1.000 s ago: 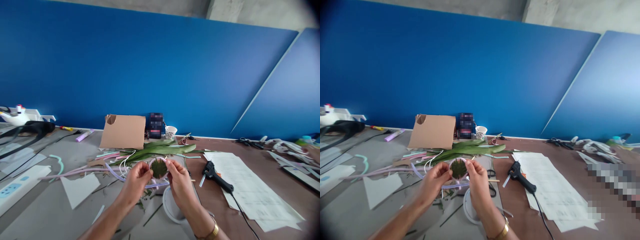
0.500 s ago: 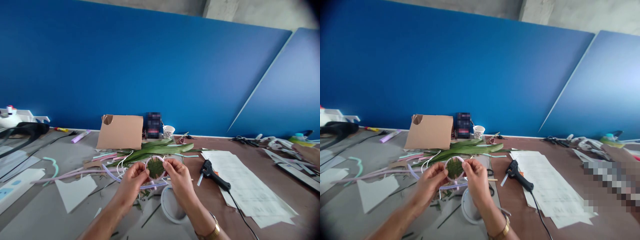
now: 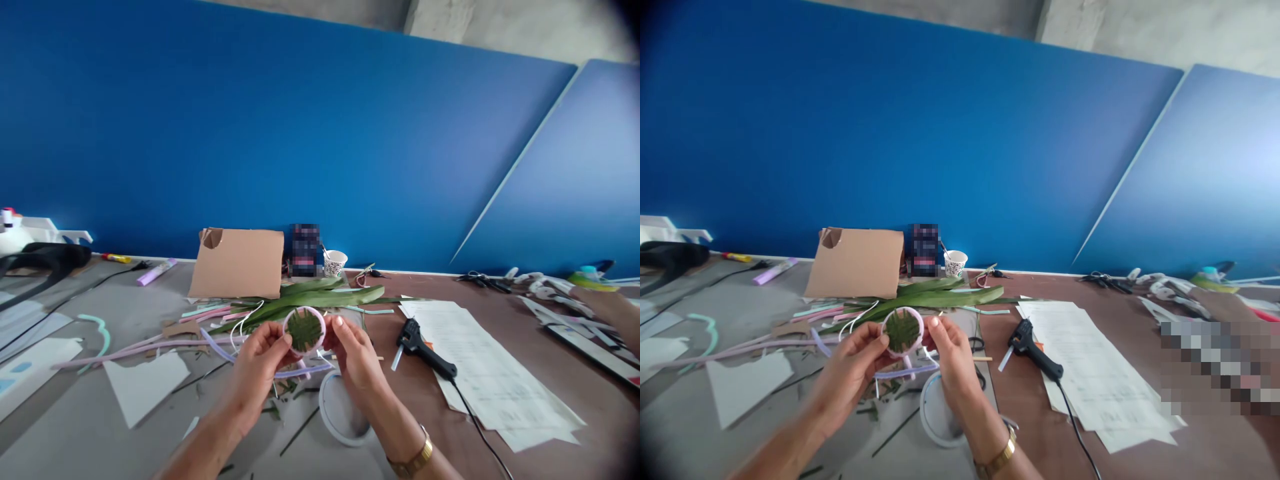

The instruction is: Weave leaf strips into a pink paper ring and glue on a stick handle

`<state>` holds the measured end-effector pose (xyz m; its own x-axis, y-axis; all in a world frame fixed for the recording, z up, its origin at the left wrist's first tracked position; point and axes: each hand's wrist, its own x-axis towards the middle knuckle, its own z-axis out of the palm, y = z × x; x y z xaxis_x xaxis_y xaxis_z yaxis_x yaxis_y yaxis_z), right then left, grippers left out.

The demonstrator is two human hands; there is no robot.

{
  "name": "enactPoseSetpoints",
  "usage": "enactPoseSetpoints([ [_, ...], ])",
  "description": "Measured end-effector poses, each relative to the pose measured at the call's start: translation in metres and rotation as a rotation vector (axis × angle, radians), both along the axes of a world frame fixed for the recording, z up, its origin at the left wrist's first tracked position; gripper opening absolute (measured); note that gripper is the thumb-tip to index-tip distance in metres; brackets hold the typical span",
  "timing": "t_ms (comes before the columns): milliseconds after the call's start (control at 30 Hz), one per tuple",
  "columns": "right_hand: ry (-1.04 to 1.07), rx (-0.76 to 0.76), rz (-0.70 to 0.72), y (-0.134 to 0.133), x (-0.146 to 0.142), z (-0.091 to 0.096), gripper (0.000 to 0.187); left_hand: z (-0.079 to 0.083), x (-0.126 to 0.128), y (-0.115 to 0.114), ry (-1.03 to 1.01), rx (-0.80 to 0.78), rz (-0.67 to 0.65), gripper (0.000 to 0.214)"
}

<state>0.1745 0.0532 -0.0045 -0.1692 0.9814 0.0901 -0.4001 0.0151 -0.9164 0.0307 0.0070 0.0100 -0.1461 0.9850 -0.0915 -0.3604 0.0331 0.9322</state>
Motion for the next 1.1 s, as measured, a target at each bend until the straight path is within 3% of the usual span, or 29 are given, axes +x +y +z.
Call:
enactPoseSetpoints([
  [300,-0.004,-0.039,0.051,-0.002,-0.002,-0.003,0.027,0.002,-0.001,-0.002,-0.017,0.004,-0.005,0.025],
  [500,0.000,-0.039,0.068,-0.002,-0.004,-0.007,0.024,0.004,-0.003,-0.001,0.338,0.092,0.138,0.020],
  [767,-0.035,-0.032,0.014,-0.003,-0.009,-0.013,0.025,0.001,-0.005,0.000,0.587,0.154,0.312,0.015],
  [933,-0.028,-0.045,-0.017,-0.003,-0.010,-0.017,0.025,0.000,-0.008,0.003,0.588,0.148,0.239,0.014],
  [1100,-0.024,-0.038,-0.041,-0.003,-0.010,-0.017,0.026,0.006,-0.008,0.002,0.445,0.141,0.143,0.016],
])
